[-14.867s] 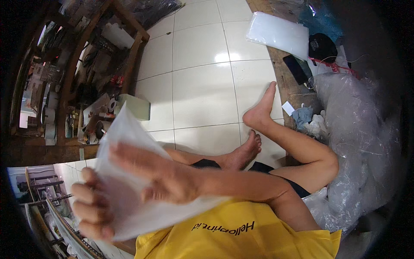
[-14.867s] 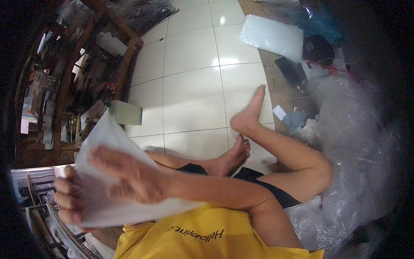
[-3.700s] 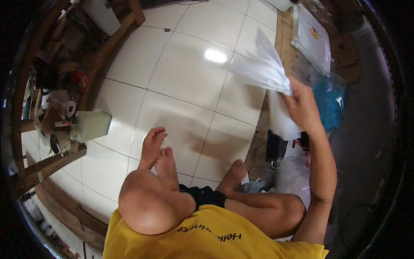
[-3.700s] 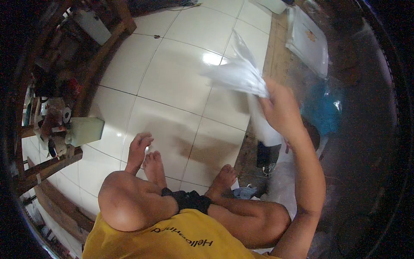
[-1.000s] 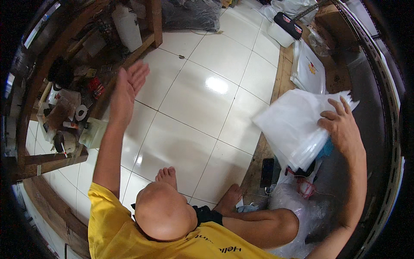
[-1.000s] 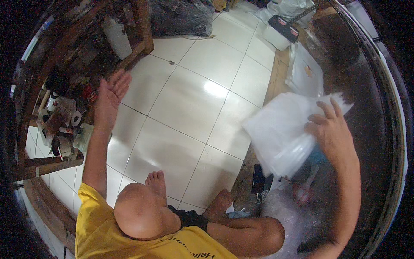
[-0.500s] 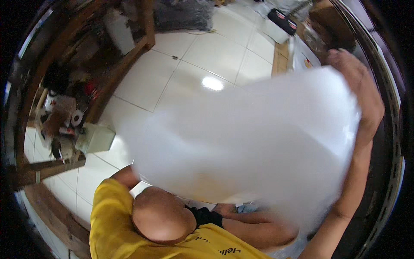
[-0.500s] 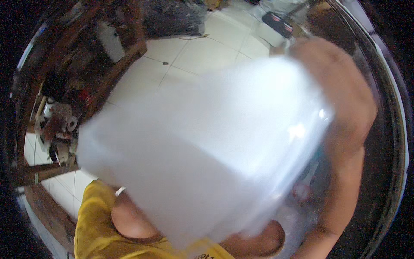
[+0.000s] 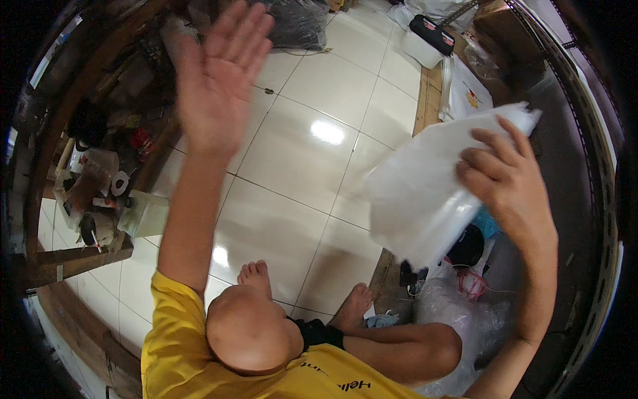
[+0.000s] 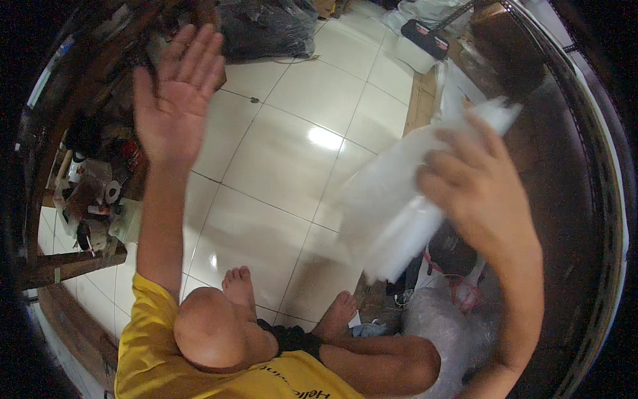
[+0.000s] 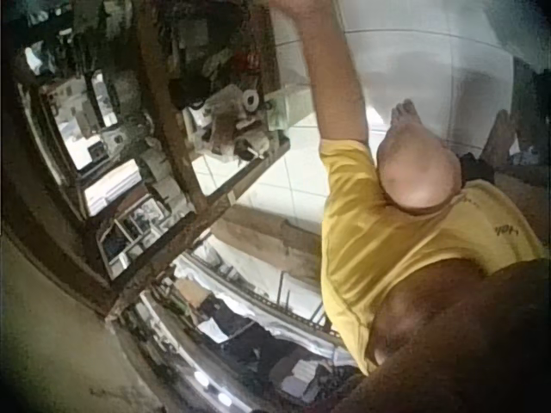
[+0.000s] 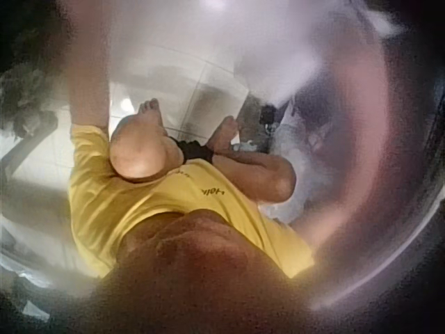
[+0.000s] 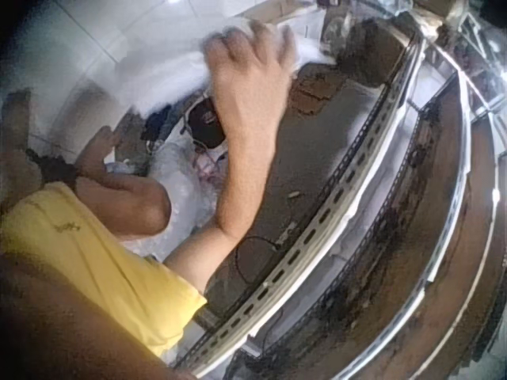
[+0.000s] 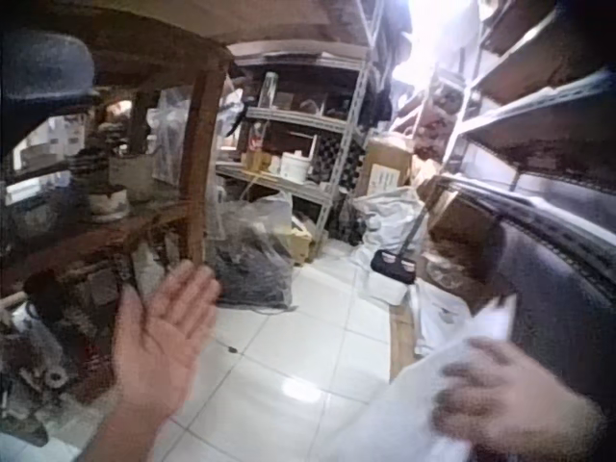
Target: The person sits on the floor and wipes a transparent plastic sheet with a cloth, then folds it and stacks it with other sheets. The person then moves to a nearby rack and places the folded sheet on top of other printed sheets.
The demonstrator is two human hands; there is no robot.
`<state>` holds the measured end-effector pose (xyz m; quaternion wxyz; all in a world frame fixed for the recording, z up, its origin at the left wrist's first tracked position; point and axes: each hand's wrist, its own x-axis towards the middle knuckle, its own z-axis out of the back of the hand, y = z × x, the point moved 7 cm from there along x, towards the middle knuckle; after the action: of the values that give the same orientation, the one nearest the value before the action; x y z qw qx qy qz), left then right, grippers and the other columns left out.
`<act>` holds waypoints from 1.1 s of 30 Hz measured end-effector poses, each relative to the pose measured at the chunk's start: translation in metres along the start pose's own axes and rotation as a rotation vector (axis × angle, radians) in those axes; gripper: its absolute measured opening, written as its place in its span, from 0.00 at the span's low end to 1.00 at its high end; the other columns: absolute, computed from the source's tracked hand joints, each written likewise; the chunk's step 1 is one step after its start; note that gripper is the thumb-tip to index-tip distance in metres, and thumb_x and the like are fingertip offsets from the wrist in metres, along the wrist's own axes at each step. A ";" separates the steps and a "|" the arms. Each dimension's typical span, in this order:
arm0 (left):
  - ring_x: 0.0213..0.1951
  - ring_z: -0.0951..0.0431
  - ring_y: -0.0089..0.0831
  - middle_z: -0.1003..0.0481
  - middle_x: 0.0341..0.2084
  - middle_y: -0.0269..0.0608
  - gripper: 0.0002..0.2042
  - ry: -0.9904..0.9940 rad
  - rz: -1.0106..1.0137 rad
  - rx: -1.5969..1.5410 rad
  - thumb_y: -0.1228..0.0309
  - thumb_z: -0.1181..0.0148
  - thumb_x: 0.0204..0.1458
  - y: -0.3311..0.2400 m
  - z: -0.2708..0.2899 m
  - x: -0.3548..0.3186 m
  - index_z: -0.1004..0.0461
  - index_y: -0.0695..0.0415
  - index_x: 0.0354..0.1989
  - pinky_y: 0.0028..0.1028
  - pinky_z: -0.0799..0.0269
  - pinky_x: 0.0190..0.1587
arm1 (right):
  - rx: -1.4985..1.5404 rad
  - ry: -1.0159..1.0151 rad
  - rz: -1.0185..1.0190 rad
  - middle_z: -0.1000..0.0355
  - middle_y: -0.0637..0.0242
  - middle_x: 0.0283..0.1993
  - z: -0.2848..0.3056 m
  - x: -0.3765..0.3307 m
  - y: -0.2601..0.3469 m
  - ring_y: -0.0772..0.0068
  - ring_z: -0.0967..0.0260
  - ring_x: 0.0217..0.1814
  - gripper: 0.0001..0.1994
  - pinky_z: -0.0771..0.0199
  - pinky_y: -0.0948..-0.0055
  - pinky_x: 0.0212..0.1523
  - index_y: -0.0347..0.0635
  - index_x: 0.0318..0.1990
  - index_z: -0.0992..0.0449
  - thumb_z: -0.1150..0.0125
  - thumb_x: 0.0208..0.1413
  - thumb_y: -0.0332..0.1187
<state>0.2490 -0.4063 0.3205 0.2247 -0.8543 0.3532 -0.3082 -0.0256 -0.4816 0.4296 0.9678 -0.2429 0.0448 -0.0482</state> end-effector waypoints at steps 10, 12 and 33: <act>0.75 0.59 0.40 0.54 0.74 0.48 0.40 0.473 1.108 0.495 0.38 0.68 0.65 0.218 0.072 -0.222 0.58 0.56 0.76 0.37 0.59 0.74 | 0.260 -0.631 0.055 0.22 0.55 0.44 0.058 0.023 -0.029 0.51 0.25 0.54 0.11 0.29 0.52 0.61 0.36 0.41 0.21 0.37 0.49 0.28; 0.75 0.56 0.42 0.51 0.74 0.49 0.42 0.014 1.308 0.010 0.35 0.68 0.63 0.193 0.102 -0.236 0.57 0.56 0.76 0.39 0.56 0.74 | 0.399 -0.685 0.032 0.22 0.55 0.44 0.019 0.010 -0.048 0.50 0.25 0.53 0.12 0.28 0.56 0.58 0.35 0.40 0.20 0.39 0.50 0.32; 0.51 0.22 0.35 0.25 0.52 0.46 0.25 -0.126 1.003 0.193 0.60 0.42 0.61 0.217 0.129 -0.203 0.34 0.63 0.61 0.32 0.25 0.53 | 0.508 -0.193 -0.092 0.22 0.58 0.39 -0.059 -0.057 -0.007 0.52 0.23 0.48 0.09 0.24 0.55 0.52 0.40 0.34 0.21 0.35 0.43 0.29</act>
<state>0.1224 -0.3749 0.0236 0.4436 -0.5720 0.6753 -0.1414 -0.0894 -0.5084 0.3850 0.9943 0.0024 -0.0724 -0.0782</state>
